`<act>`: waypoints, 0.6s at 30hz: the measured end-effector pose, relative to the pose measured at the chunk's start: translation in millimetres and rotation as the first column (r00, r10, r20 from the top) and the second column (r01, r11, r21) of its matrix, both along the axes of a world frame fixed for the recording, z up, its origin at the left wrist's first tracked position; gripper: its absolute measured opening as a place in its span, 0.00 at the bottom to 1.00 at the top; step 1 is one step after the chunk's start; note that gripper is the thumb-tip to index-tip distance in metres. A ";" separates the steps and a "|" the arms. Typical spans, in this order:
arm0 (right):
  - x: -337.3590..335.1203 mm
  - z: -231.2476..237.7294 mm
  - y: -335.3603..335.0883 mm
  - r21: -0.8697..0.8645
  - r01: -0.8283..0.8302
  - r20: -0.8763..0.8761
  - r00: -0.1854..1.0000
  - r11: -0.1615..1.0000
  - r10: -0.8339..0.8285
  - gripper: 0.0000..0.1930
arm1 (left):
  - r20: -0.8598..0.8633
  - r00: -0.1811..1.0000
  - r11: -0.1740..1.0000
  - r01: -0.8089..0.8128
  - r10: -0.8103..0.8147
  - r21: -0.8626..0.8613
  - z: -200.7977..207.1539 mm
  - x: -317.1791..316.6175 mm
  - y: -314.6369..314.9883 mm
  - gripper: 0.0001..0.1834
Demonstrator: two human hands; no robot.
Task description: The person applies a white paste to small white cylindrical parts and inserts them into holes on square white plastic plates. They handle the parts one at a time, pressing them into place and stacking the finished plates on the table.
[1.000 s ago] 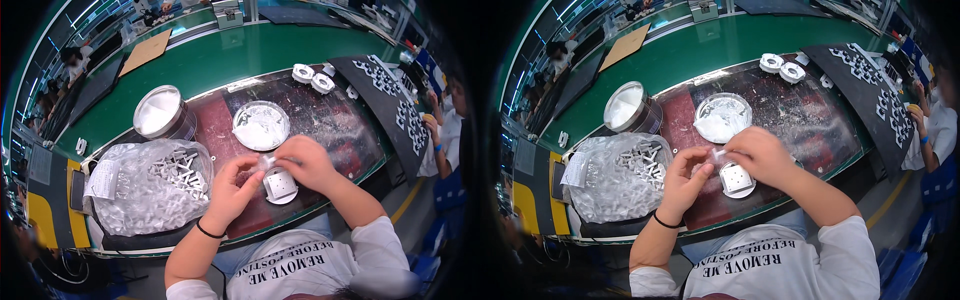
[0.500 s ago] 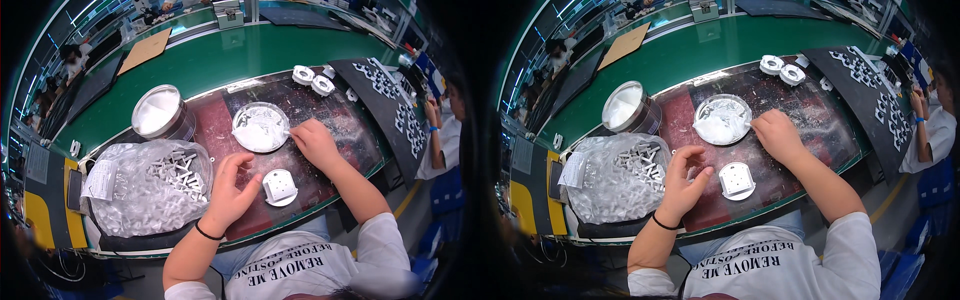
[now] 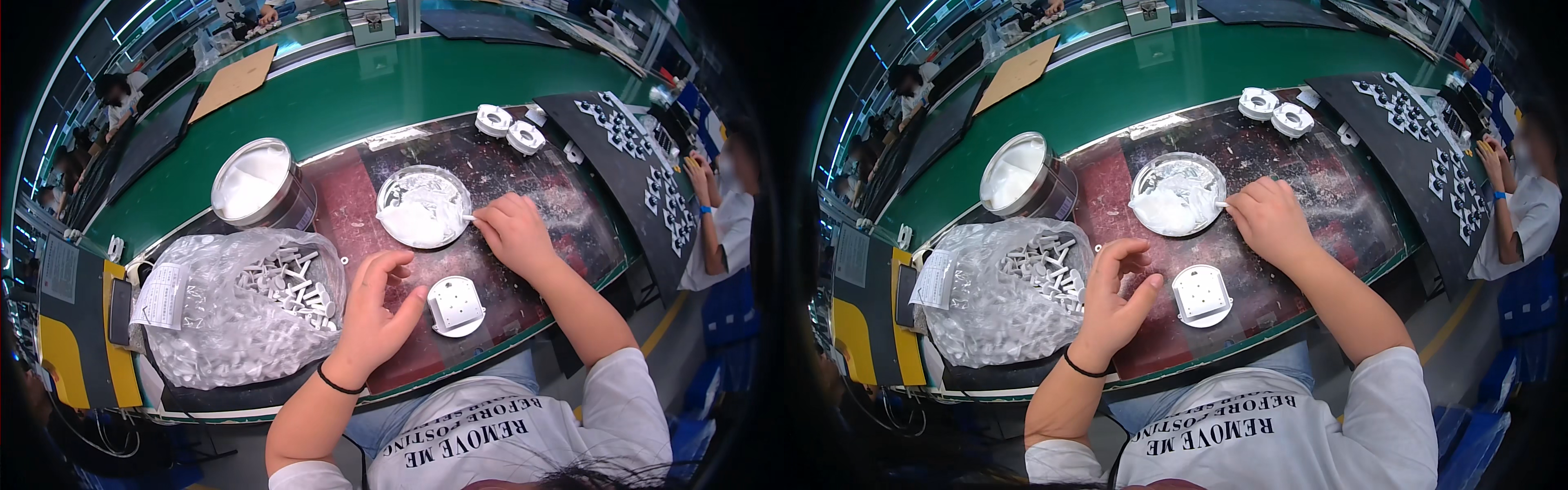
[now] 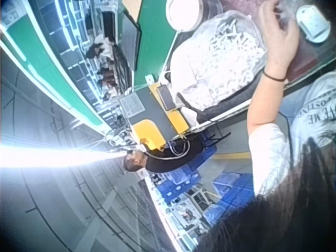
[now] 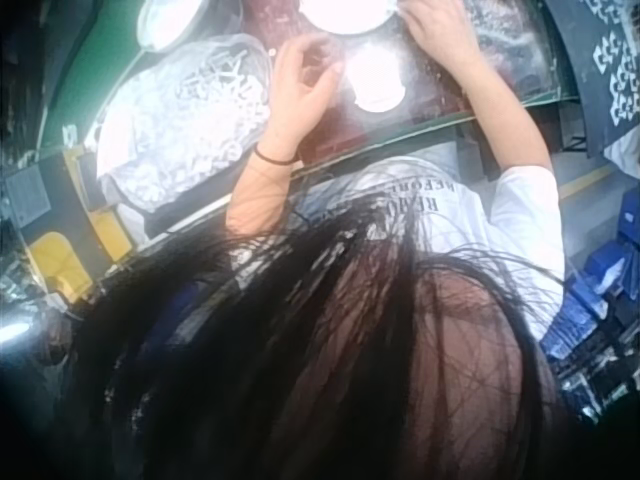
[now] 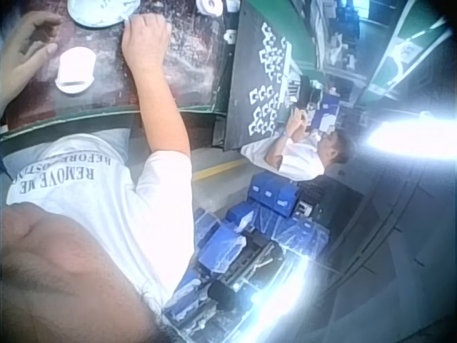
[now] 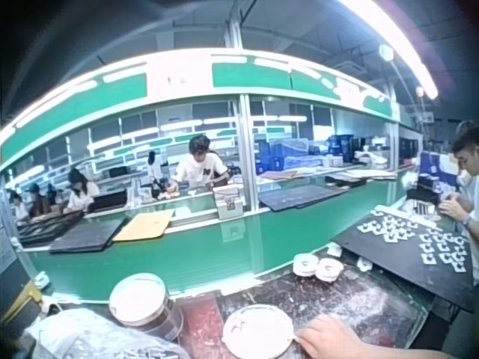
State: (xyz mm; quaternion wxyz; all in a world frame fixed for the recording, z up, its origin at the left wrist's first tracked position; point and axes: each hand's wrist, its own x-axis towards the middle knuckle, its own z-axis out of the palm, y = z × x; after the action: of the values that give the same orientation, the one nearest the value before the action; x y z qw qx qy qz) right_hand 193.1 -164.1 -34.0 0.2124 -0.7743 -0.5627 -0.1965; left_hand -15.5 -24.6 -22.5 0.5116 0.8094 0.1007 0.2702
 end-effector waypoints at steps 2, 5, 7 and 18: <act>0.8 -0.3 -0.3 0.003 -0.005 0.003 1.000 1.000 0.005 0.03 | 0.005 1.000 1.000 0.003 -0.003 0.001 -1.5 0.3 0.3 0.22; 0.8 0.1 -0.3 0.003 -0.008 0.011 1.000 1.000 0.008 0.03 | 0.008 1.000 1.000 0.001 -0.001 0.005 -1.7 0.2 0.5 0.22; 0.4 1.0 0.2 0.002 -0.008 0.017 1.000 1.000 0.008 0.03 | 0.007 1.000 1.000 -0.001 0.001 0.007 -0.7 -0.5 0.4 0.22; 3.6 1.9 -1.5 0.073 -0.012 0.009 1.000 0.997 0.012 0.05 | -0.003 1.000 0.999 0.000 0.000 0.035 1.3 0.2 0.2 0.22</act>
State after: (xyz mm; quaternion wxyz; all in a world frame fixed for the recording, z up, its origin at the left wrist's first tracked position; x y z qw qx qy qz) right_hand 196.7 -165.6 -32.1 0.2395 -0.7618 -0.5607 -0.2188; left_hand -15.3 -24.4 -21.1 0.4972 0.8187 0.0966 0.2706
